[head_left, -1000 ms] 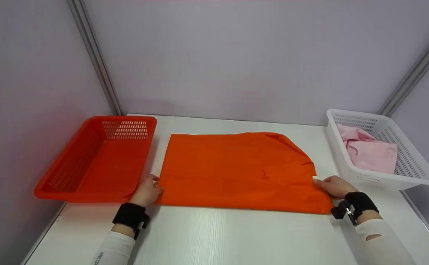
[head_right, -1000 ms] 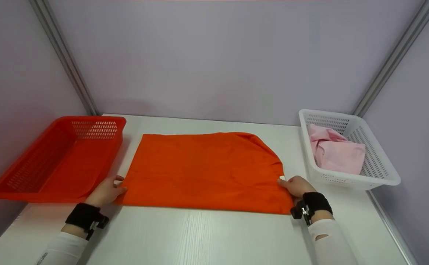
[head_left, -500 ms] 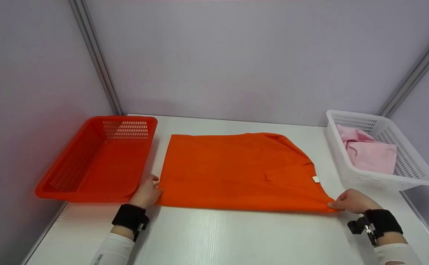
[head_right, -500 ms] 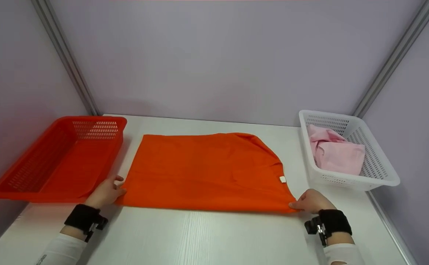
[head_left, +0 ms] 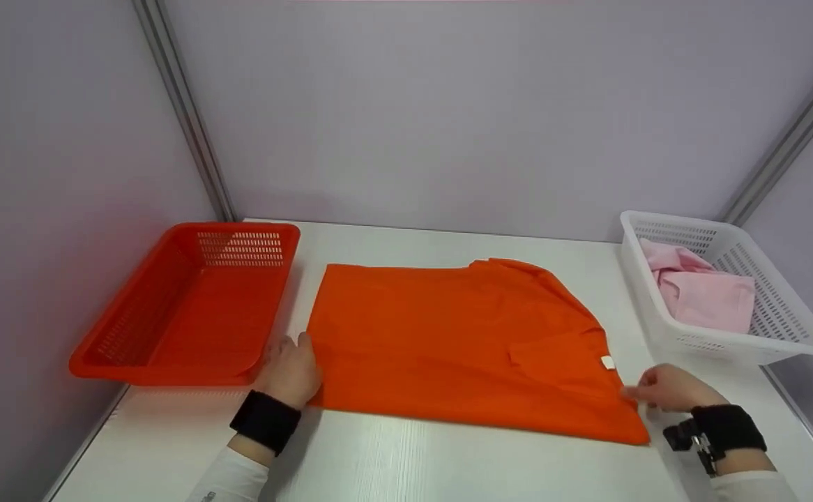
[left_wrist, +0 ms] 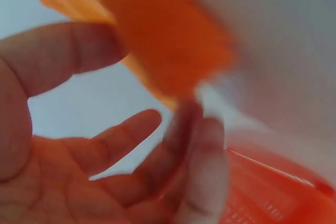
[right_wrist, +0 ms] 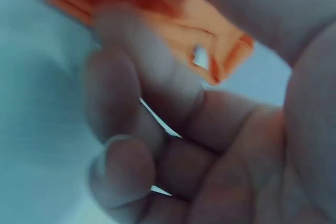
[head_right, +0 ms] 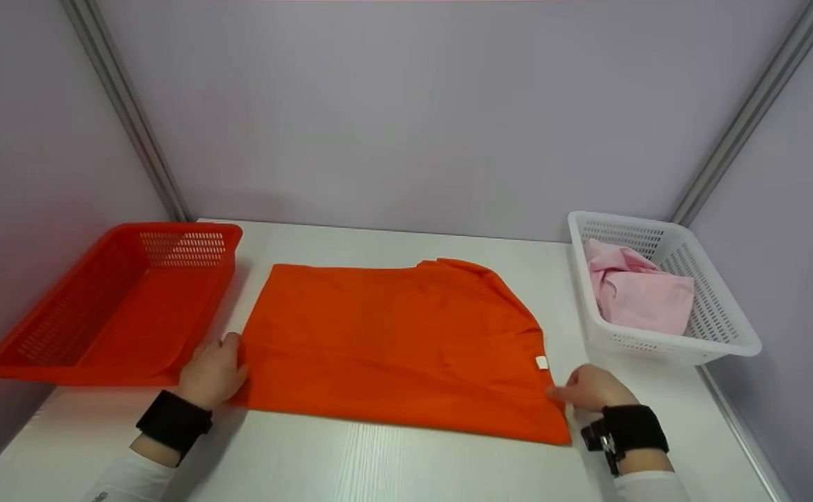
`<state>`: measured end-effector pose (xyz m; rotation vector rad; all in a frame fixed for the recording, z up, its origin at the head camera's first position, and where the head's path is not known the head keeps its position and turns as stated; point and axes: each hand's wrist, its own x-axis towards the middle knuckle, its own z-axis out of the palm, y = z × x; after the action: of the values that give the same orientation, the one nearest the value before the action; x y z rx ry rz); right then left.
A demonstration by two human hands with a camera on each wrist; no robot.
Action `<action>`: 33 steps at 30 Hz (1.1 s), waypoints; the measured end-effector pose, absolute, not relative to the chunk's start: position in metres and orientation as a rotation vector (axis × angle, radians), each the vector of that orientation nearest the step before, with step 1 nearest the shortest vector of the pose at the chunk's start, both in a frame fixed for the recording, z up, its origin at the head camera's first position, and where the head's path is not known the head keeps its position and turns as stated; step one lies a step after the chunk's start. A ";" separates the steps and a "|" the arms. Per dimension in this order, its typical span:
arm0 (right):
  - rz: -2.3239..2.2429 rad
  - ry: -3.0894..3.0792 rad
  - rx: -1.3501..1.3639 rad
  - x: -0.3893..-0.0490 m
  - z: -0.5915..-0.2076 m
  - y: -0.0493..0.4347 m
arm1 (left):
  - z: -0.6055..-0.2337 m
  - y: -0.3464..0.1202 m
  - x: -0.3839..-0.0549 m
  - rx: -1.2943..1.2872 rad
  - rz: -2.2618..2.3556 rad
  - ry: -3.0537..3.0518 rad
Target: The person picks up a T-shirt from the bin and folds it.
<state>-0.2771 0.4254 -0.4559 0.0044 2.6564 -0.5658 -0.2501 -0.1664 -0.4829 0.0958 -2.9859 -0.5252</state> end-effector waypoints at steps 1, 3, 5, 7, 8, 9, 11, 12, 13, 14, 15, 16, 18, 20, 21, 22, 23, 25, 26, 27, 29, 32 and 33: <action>-0.596 2.724 -0.028 -0.286 -0.453 0.422 | -0.482 -0.160 -0.253 0.059 -0.500 -2.948; -0.679 2.856 -0.096 -0.307 -0.450 0.410 | -0.479 -0.143 -0.259 -0.021 -0.515 -2.915; -0.770 2.955 -0.148 -0.331 -0.450 0.394 | -0.478 -0.126 -0.267 -0.126 -0.582 -2.939; -0.844 2.999 -0.188 -0.356 -0.453 0.376 | -0.477 -0.109 -0.276 -0.237 -0.644 -3.013; -0.865 3.009 -0.202 -0.368 -0.455 0.367 | -0.477 -0.101 -0.280 -0.282 -0.661 -3.059; -0.879 3.014 -0.207 -0.380 -0.458 0.359 | -0.477 -0.094 -0.284 -0.318 -0.672 -3.102; -0.873 3.011 -0.198 -0.400 -0.463 0.344 | -0.477 -0.082 -0.292 -0.374 -0.654 -3.175; -0.854 3.003 -0.188 -0.408 -0.466 0.337 | -0.478 -0.078 -0.295 -0.383 -0.642 -3.211; -0.833 2.991 -0.176 -0.414 -0.469 0.332 | -0.479 -0.074 -0.298 -0.387 -0.625 -3.235; -0.816 2.977 -0.160 -0.420 -0.471 0.327 | -0.480 -0.072 -0.300 -0.390 -0.607 -3.249; -0.805 2.962 -0.143 -0.424 -0.474 0.322 | -0.481 -0.070 -0.302 -0.393 -0.598 -3.257; -0.792 2.948 -0.133 -0.427 -0.476 0.319 | -0.482 -0.068 -0.303 -0.398 -0.589 -3.260; -0.766 2.922 -0.123 -0.432 -0.479 0.315 | -0.484 -0.067 -0.305 -0.403 -0.592 -3.264; -0.741 2.900 -0.115 -0.435 -0.479 0.313 | -0.484 -0.066 -0.305 -0.406 -0.608 -3.259; -0.719 2.891 -0.122 -0.436 -0.479 0.313 | -0.484 -0.067 -0.305 -0.408 -0.616 -3.259; -0.675 2.894 -0.140 -0.438 -0.478 0.313 | -0.484 -0.067 -0.306 -0.409 -0.629 -3.255; -0.652 2.887 -0.146 -0.439 -0.477 0.314 | -0.484 -0.067 -0.306 -0.411 -0.644 -3.252; -0.670 2.898 -0.139 -0.439 -0.475 0.317 | -0.483 -0.067 -0.305 -0.414 -0.673 -3.243; -0.697 2.914 -0.150 -0.438 -0.473 0.318 | -0.483 -0.067 -0.305 -0.419 -0.677 -3.239; -0.738 2.940 -0.167 -0.436 -0.472 0.319 | -0.483 -0.067 -0.304 -0.426 -0.681 -3.233; -0.906 3.003 -0.207 -0.429 -0.469 0.321 | -0.483 -0.067 -0.303 -0.438 -0.682 -3.226; -1.142 3.120 -0.399 -0.409 -0.462 0.321 | -0.485 -0.068 -0.301 -0.449 -0.670 -3.216; -1.202 3.150 -0.466 -0.400 -0.459 0.321 | -0.485 -0.068 -0.300 -0.448 -0.672 -3.213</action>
<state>-0.3998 0.3210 -0.4588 -0.4657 3.1502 -1.2024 -0.3003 -0.0683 -0.4853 -0.4476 -3.2131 -0.6716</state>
